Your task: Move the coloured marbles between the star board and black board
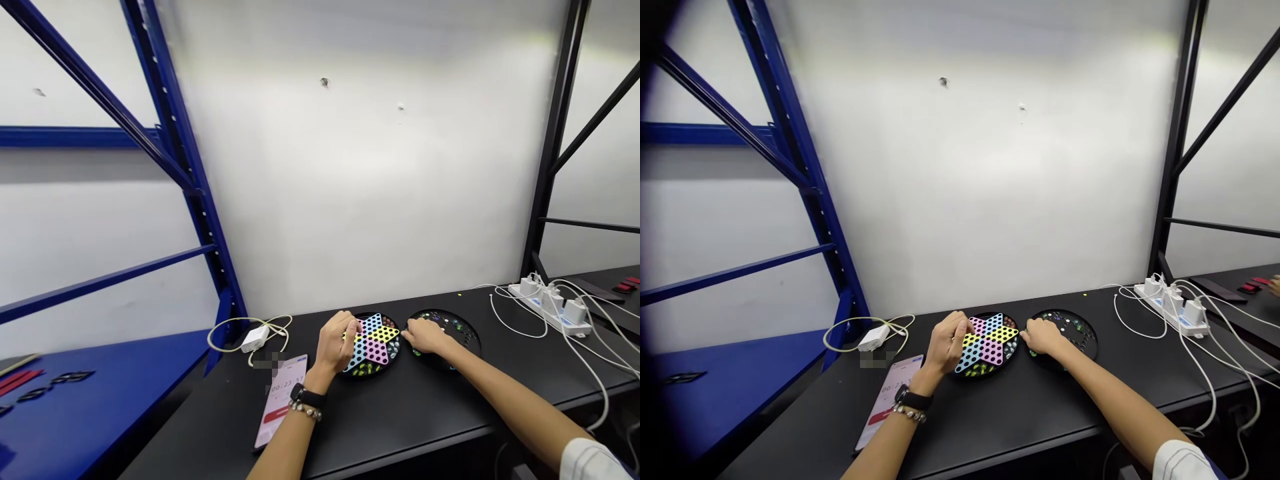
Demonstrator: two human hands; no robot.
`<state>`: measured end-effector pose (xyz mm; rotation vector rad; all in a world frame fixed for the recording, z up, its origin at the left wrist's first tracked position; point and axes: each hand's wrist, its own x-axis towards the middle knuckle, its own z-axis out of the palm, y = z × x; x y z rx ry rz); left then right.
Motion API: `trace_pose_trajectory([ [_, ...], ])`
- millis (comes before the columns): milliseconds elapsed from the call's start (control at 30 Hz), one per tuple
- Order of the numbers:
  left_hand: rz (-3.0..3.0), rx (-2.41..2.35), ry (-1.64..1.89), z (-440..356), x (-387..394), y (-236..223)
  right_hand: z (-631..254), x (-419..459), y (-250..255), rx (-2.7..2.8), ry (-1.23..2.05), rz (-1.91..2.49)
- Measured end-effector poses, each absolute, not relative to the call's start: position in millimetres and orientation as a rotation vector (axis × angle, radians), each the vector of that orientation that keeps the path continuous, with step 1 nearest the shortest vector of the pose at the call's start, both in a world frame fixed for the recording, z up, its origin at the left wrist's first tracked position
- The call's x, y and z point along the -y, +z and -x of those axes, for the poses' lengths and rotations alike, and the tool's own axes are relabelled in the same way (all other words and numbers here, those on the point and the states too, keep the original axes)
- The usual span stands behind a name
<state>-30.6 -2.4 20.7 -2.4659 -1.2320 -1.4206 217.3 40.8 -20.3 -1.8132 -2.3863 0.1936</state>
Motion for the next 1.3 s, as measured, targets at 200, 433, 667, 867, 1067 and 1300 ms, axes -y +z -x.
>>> trace_pose_trajectory([
  [200, 2.448, 1.215, -1.403, 31.3, 2.0, 19.7, -223.7, -36.0, -24.7, 2.487, 0.123, 1.709],
  [433, 2.460, 1.241, -1.378, 31.6, 0.7, 18.3, -243.9, -37.0, -27.8, 2.626, 0.123, 1.483],
  [667, 2.446, 1.225, -1.364, 29.8, 2.5, 19.5, -238.1, -39.0, -28.4, 2.672, 0.021, 1.423],
  [867, 2.461, 1.228, -1.361, 30.5, 0.9, 18.1, -237.1, -53.8, -35.9, 2.352, 0.409, 1.313],
  [1067, 2.454, 1.206, -1.373, 28.9, 2.0, 20.7, -262.5, -71.8, -22.1, 1.163, 1.222, 1.034],
  [1300, 2.436, 1.216, -1.360, 29.1, 2.9, 22.2, -272.0, -61.5, -21.6, 1.259, 1.257, 1.208],
])
